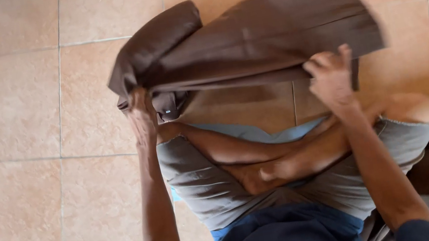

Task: Folding brown trousers into neat rectangles while sitting on the floor.

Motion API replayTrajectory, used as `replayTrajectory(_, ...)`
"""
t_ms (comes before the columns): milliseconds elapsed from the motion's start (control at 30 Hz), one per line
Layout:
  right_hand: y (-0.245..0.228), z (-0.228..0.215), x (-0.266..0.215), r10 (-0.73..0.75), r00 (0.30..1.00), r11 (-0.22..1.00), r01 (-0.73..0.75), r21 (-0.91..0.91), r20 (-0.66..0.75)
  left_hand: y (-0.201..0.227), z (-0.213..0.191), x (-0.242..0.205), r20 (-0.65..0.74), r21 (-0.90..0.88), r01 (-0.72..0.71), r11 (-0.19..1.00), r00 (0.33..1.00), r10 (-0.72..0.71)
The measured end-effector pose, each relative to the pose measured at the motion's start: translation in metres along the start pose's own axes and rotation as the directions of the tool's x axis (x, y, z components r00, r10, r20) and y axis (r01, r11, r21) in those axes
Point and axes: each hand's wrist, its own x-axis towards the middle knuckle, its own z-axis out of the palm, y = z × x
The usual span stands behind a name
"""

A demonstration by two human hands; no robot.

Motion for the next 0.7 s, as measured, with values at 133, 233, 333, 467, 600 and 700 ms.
replayTrajectory(133,-0.044,0.129,-0.016,-0.065,0.921,0.953,-0.057,0.298,0.385,-0.065,0.029,-0.061,0.49,0.209,0.436,0.876,0.728,-0.479)
replayTrajectory(233,-0.04,0.122,-0.016,-0.048,0.921,0.943,-0.085,0.323,0.385,-0.075,0.062,-0.062,0.526,0.556,0.233,0.798,0.644,-0.555)
replayTrajectory(333,-0.035,0.058,0.0,0.001,0.874,0.9,-0.213,0.38,0.486,0.008,0.072,-0.023,0.463,0.605,0.038,0.795,0.796,-0.391)
replayTrajectory(467,-0.038,0.089,-0.01,0.011,0.818,0.925,-0.227,0.306,0.574,0.045,0.132,-0.043,0.736,0.344,0.178,0.922,0.559,-0.383)
replayTrajectory(600,-0.053,0.083,0.0,-0.075,0.85,0.947,-0.104,0.305,0.521,-0.033,0.155,-0.069,0.83,0.469,0.111,0.876,0.285,-0.48)
replayTrajectory(700,-0.062,0.06,0.008,-0.164,0.85,0.893,-0.087,0.441,0.5,-0.065,0.15,-0.071,0.806,0.534,0.124,0.837,0.225,-0.548)
